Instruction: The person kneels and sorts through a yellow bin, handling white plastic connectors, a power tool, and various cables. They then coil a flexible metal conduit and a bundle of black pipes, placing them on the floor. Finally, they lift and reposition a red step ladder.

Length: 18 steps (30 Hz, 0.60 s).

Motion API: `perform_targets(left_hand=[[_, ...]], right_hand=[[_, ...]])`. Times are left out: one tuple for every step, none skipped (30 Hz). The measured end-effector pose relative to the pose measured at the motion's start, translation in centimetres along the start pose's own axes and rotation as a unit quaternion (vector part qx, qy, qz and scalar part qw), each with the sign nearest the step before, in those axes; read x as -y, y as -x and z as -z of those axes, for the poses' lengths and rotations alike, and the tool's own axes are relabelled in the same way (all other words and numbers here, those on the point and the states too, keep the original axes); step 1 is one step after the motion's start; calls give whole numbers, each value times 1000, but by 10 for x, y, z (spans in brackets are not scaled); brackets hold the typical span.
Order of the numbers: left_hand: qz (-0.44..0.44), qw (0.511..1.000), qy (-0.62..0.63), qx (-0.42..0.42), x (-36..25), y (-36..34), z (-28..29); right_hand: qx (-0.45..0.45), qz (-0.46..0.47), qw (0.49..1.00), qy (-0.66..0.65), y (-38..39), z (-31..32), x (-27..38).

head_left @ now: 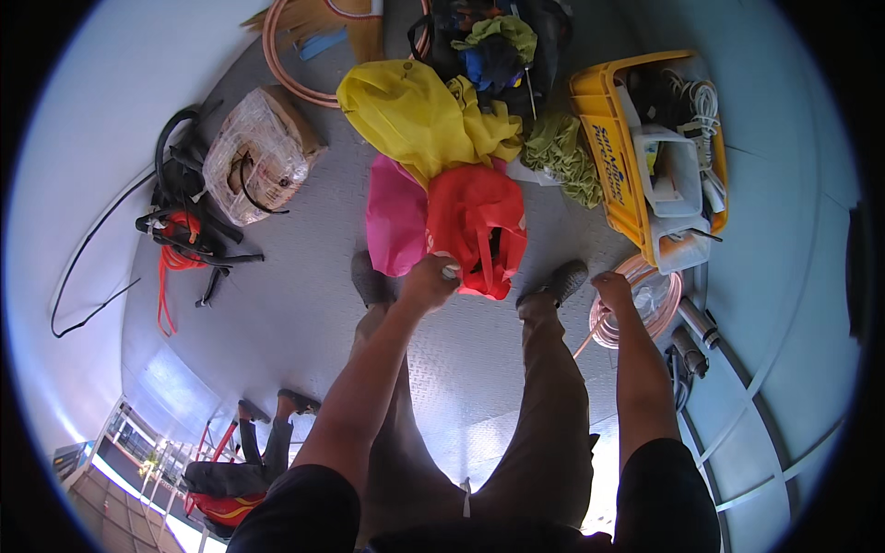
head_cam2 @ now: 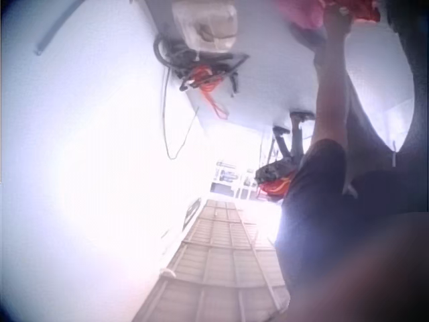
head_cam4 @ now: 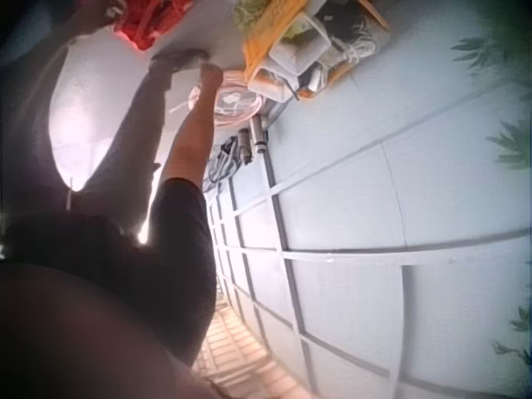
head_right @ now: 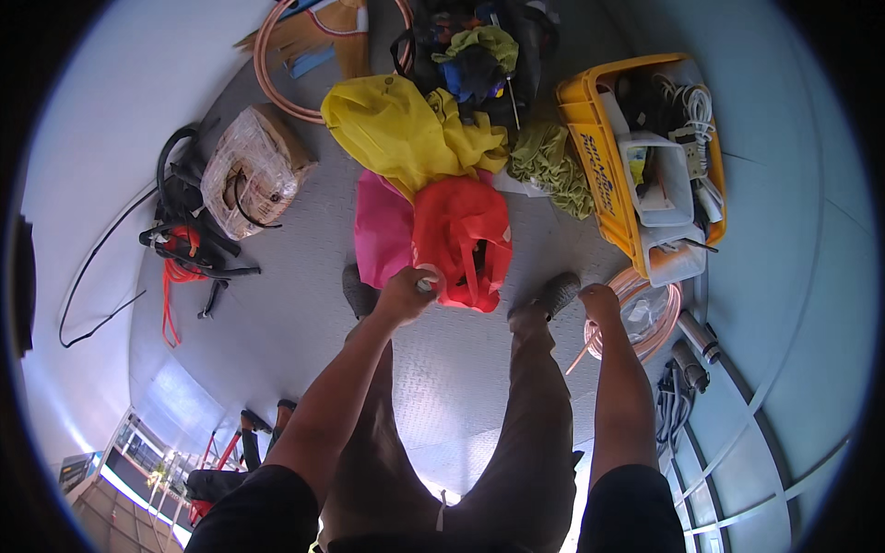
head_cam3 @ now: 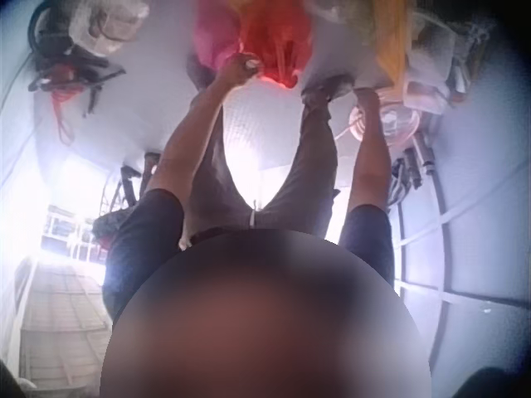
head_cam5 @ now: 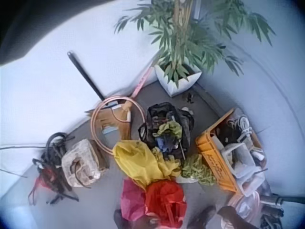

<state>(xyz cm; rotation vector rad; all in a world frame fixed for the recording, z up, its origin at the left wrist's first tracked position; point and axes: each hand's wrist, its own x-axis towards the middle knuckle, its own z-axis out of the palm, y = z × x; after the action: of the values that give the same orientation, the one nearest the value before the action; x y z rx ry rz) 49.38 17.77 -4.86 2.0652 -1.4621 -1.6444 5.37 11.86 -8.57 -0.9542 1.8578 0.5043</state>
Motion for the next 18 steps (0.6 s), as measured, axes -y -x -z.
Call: perform_targets(left_hand=[[4,1000,6,-13,-5,0,18],[9,1000,9,-26,-8,0,38],[24,999,13,-29,-11,-4,57],[61,997,1,-37,-12,-9,73],[71,997,-35,-18,-11,-17,88],[84,994,-70,3,-8,-31,99],[91,991,-100,10,-6,-51,106],[117,989,-85,20,-3,-72,107],[141,988,-67,20,2,-92,105],[177,983,-48,17,9,-111,102],[197,980,26,-2,14,-135,95],[245,965,87,-17,19,-155,85],[255,947,179,-83,24,-172,72],[293,908,274,-118,27,-186,59],[299,879,332,-166,29,-199,46],[312,840,407,-177,31,-209,38],[288,845,419,-167,33,-217,32],[277,837,446,-155,32,-223,28]], right_hand=[[4,-51,998,-36,16,14,3],[10,-31,998,-56,30,20,13],[15,-24,997,-74,41,24,25],[23,-44,994,-100,49,25,38],[33,-18,991,-131,53,21,51],[48,-14,984,-172,47,14,70],[53,-12,981,-186,36,3,93],[63,-13,977,-204,21,-8,117],[94,-13,970,-223,2,-20,144],[133,-17,959,-249,-20,-32,172],[145,1,951,-274,-42,-44,201],[159,11,938,-308,-63,-57,229],[172,12,927,-332,-85,-67,258],[178,2,920,-350,-103,-76,284],[202,-5,906,-371,-120,-85,310],[202,-28,901,-384,-131,-92,329],[243,14,892,-381,-135,-94,341],[263,35,898,-352,-136,-95,353]])
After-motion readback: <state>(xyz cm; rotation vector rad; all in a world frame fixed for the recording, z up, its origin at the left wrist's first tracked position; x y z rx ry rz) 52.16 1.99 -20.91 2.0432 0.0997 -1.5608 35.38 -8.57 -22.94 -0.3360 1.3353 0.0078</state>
